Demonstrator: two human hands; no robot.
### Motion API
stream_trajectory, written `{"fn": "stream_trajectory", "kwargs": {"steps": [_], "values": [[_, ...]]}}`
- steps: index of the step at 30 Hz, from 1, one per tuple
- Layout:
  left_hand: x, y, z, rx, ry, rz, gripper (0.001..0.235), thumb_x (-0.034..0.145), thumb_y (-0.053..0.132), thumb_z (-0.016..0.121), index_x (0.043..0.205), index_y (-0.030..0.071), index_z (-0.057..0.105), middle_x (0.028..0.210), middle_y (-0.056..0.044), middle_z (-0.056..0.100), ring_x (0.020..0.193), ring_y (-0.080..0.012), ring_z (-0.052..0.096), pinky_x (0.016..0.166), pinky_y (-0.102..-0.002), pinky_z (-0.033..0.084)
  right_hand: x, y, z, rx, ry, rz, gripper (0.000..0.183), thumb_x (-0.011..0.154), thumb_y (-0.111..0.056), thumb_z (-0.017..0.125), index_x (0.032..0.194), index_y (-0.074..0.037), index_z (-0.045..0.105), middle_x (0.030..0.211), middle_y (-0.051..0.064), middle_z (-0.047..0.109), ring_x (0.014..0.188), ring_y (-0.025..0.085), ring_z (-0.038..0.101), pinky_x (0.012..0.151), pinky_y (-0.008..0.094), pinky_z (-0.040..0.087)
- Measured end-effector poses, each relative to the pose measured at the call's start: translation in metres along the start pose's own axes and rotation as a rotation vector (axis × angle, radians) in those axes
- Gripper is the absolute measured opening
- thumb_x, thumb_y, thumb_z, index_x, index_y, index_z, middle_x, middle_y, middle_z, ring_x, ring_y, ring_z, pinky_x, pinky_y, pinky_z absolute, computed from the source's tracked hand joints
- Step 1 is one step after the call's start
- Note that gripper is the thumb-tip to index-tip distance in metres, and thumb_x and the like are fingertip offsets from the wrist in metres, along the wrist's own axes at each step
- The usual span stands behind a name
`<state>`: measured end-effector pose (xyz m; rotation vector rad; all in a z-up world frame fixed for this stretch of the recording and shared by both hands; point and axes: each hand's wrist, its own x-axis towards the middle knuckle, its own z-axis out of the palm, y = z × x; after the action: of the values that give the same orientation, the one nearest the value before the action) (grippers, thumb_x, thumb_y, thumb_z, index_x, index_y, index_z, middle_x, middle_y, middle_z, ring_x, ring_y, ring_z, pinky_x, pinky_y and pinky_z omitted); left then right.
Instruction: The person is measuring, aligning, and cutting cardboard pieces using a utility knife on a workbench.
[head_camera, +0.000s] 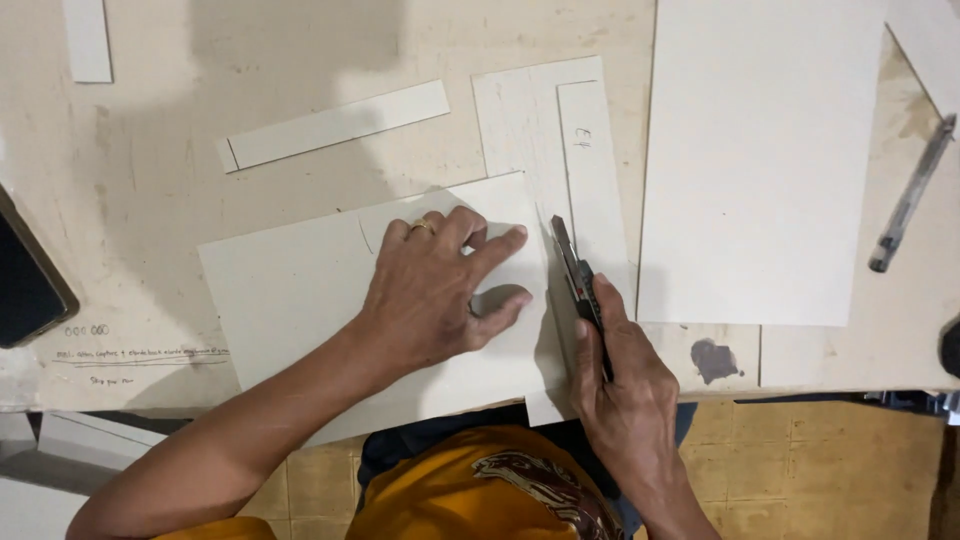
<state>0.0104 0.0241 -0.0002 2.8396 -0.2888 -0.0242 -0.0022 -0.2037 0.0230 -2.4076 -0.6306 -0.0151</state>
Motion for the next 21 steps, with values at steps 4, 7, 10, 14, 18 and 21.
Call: {"fn": "stream_trajectory", "kwargs": {"steps": [4, 7, 10, 14, 18, 21], "values": [[-0.0029, -0.0008, 0.0031, -0.020, 0.138, 0.034, 0.058, 0.088, 0.063, 0.070, 0.133, 0.026, 0.063, 0.107, -0.005, 0.056, 0.079, -0.0256, 0.057, 0.064, -0.044, 0.040, 0.0044, 0.0004, 0.0063, -0.014, -0.002, -0.028, 0.044, 0.105, -0.006, 0.055, 0.148, 0.004, 0.047, 0.133, 0.028, 0.067, 0.117, 0.038, 0.071, 0.101, 0.040, 0.060], [-0.0036, -0.0006, 0.0033, -0.012, 0.168, 0.043, 0.058, 0.089, 0.063, 0.069, 0.132, 0.026, 0.060, 0.104, -0.004, 0.054, 0.077, -0.0240, 0.055, 0.063, -0.042, 0.039, 0.0033, 0.0018, 0.0081, -0.023, -0.033, -0.013, 0.045, 0.107, -0.012, 0.051, 0.149, 0.002, 0.045, 0.128, 0.029, 0.069, 0.110, 0.038, 0.073, 0.093, 0.041, 0.063], [-0.0039, -0.0012, 0.0040, -0.037, 0.172, 0.049, 0.057, 0.092, 0.062, 0.065, 0.134, 0.024, 0.060, 0.106, -0.005, 0.055, 0.079, -0.0259, 0.056, 0.064, -0.044, 0.039, 0.0035, 0.0015, 0.0088, -0.013, -0.064, 0.021, 0.047, 0.107, -0.014, 0.051, 0.151, 0.000, 0.044, 0.127, 0.026, 0.069, 0.108, 0.037, 0.073, 0.089, 0.042, 0.063], [-0.0048, -0.0022, 0.0055, -0.051, 0.178, 0.044, 0.056, 0.093, 0.062, 0.061, 0.134, 0.024, 0.061, 0.107, -0.005, 0.054, 0.079, -0.0269, 0.056, 0.064, -0.045, 0.038, 0.0038, 0.0000, 0.0095, -0.006, -0.090, 0.077, 0.048, 0.107, -0.018, 0.051, 0.153, -0.006, 0.045, 0.115, 0.020, 0.073, 0.091, 0.030, 0.074, 0.074, 0.040, 0.062], [-0.0048, -0.0031, 0.0060, -0.062, 0.212, 0.057, 0.054, 0.093, 0.061, 0.063, 0.132, 0.024, 0.062, 0.107, -0.005, 0.054, 0.078, -0.0268, 0.056, 0.063, -0.045, 0.038, 0.0043, -0.0004, 0.0079, 0.012, -0.089, 0.055, 0.049, 0.106, -0.017, 0.052, 0.153, -0.005, 0.044, 0.113, 0.022, 0.073, 0.087, 0.031, 0.074, 0.072, 0.039, 0.063], [-0.0057, -0.0038, 0.0064, -0.097, 0.222, 0.060, 0.055, 0.092, 0.059, 0.066, 0.132, 0.023, 0.061, 0.106, -0.005, 0.054, 0.077, -0.0266, 0.055, 0.063, -0.045, 0.036, 0.0095, -0.0061, 0.0023, 0.020, -0.109, 0.054, 0.048, 0.106, -0.017, 0.052, 0.152, -0.004, 0.044, 0.129, 0.025, 0.069, 0.111, 0.036, 0.073, 0.093, 0.041, 0.060]]}}
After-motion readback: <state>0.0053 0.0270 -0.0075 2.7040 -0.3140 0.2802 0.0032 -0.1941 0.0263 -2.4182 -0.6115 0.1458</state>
